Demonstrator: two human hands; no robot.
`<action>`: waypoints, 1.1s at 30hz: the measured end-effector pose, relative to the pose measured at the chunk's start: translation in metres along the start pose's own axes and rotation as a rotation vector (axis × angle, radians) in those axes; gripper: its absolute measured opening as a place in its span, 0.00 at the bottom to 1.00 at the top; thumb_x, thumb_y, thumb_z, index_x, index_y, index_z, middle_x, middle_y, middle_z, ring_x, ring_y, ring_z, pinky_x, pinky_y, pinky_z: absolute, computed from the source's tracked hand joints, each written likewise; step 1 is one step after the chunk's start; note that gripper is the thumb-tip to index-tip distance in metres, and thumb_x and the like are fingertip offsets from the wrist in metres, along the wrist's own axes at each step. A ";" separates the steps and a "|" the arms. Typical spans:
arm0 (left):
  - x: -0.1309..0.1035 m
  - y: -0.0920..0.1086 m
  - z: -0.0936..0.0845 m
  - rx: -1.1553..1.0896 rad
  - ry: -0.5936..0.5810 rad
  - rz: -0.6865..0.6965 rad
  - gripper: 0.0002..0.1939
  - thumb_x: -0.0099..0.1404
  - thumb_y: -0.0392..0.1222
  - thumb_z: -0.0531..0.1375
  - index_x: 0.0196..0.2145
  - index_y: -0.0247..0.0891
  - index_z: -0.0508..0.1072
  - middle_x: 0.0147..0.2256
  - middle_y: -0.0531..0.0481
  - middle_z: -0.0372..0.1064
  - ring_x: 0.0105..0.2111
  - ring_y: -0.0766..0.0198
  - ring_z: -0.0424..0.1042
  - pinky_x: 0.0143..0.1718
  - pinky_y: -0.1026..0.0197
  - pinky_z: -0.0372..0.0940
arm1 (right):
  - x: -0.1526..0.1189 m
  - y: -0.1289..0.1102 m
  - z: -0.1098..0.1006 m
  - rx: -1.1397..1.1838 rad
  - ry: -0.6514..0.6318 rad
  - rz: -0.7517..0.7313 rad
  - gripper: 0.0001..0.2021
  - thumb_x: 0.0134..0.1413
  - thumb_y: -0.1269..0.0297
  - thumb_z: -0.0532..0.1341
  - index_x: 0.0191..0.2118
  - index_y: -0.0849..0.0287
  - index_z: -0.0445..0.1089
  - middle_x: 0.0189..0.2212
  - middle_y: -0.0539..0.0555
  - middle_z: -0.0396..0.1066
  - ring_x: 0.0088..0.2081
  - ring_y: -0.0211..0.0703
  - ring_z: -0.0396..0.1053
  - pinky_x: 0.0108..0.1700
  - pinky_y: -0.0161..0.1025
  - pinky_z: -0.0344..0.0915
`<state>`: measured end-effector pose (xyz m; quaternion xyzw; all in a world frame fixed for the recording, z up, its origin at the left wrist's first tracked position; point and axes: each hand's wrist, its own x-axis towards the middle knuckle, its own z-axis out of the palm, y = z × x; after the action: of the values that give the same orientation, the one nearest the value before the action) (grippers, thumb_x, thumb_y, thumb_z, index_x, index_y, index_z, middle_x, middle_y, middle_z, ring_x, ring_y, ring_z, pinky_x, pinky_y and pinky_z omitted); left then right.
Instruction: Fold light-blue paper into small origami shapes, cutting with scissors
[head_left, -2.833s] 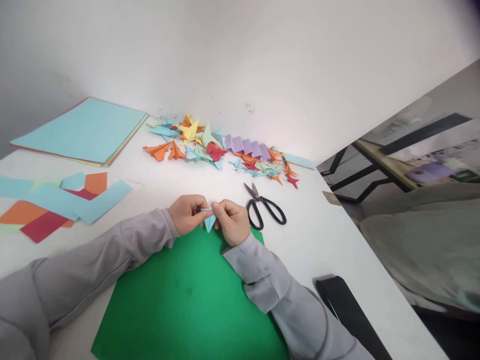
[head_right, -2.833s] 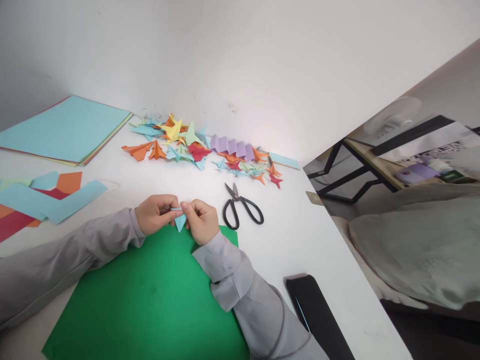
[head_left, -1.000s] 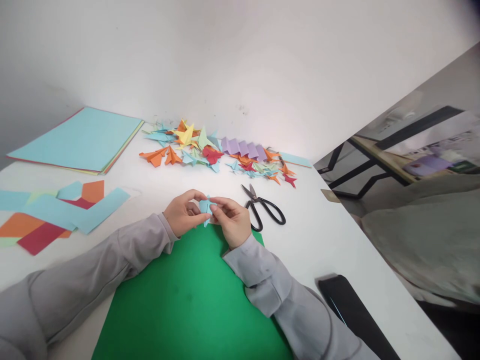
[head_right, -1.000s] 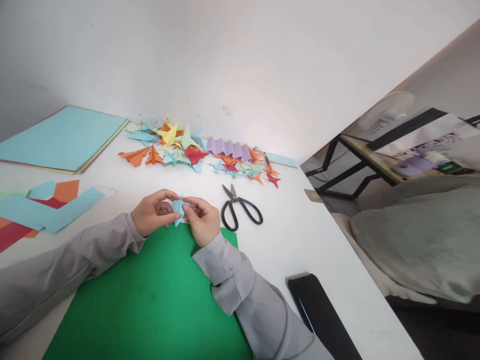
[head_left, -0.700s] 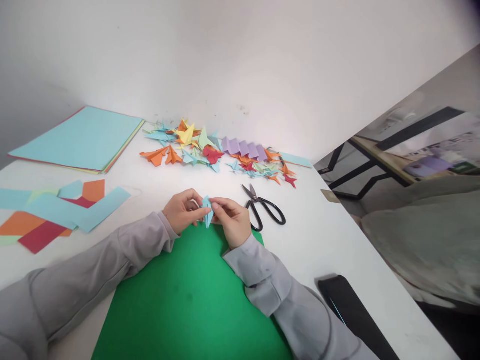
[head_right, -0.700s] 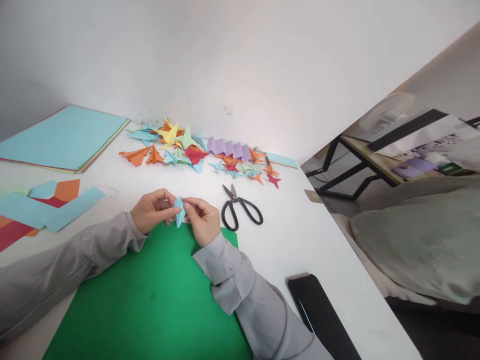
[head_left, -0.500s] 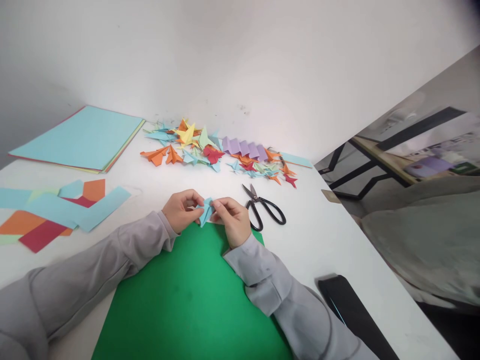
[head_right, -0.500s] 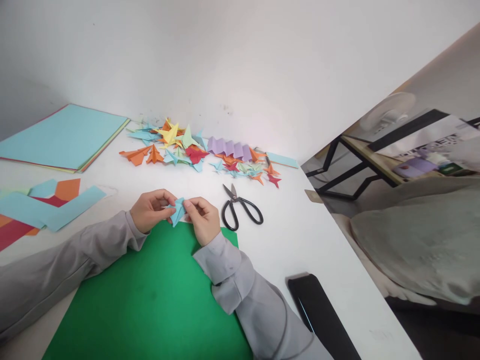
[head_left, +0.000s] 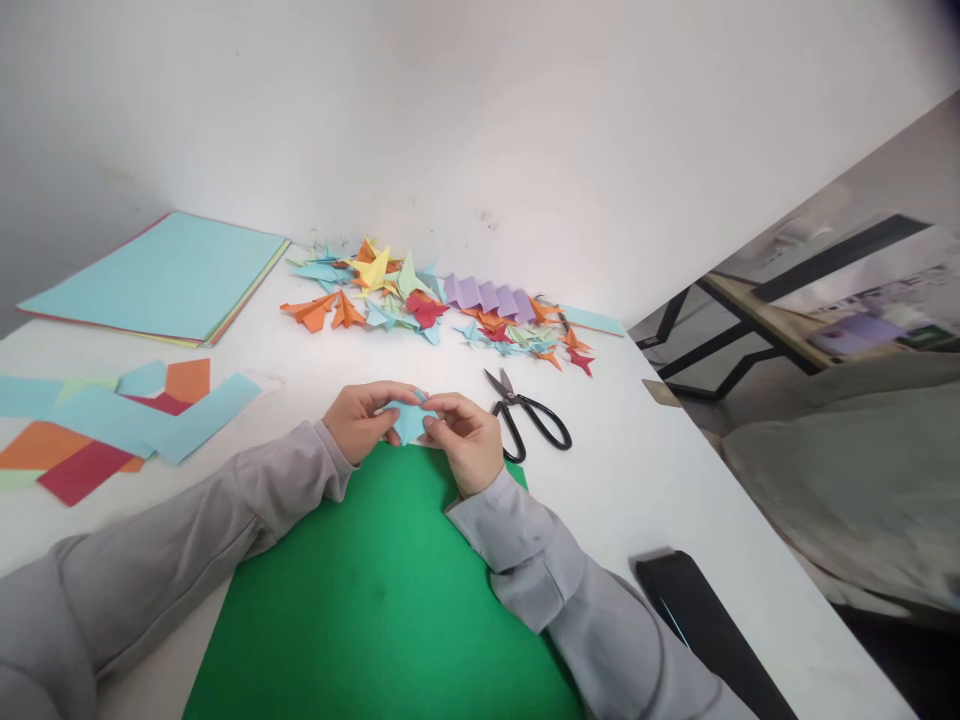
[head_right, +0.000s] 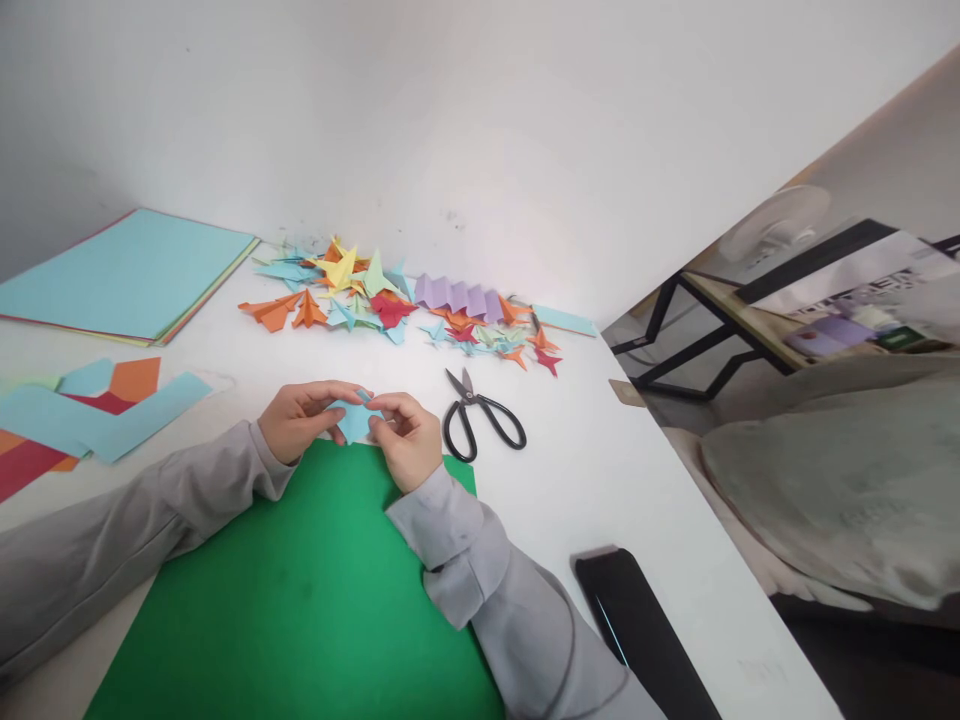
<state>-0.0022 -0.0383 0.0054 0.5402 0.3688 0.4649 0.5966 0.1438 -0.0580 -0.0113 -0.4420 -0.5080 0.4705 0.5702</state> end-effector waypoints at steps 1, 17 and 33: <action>0.000 0.000 0.000 0.004 -0.004 0.002 0.09 0.47 0.34 0.59 0.29 0.31 0.72 0.39 0.44 0.68 0.25 0.67 0.69 0.17 0.66 0.67 | 0.000 0.000 0.000 -0.009 0.002 -0.044 0.05 0.39 0.70 0.62 0.28 0.57 0.71 0.30 0.51 0.68 0.28 0.37 0.66 0.24 0.35 0.64; 0.002 -0.009 -0.006 0.179 0.012 0.057 0.10 0.53 0.41 0.58 0.31 0.32 0.73 0.28 0.49 0.69 0.20 0.70 0.67 0.19 0.65 0.66 | 0.000 -0.003 -0.002 -0.100 0.092 -0.228 0.07 0.41 0.75 0.60 0.23 0.56 0.72 0.30 0.52 0.71 0.31 0.39 0.67 0.25 0.33 0.60; 0.006 0.000 -0.005 -0.021 0.081 -0.091 0.13 0.41 0.40 0.65 0.28 0.33 0.76 0.25 0.49 0.73 0.26 0.64 0.70 0.31 0.59 0.67 | -0.001 -0.007 -0.001 0.075 -0.069 0.017 0.12 0.46 0.63 0.60 0.40 0.53 0.68 0.29 0.50 0.69 0.27 0.36 0.64 0.24 0.32 0.61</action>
<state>-0.0050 -0.0314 0.0054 0.4977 0.4118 0.4625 0.6073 0.1457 -0.0601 -0.0052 -0.4081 -0.5057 0.5091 0.5644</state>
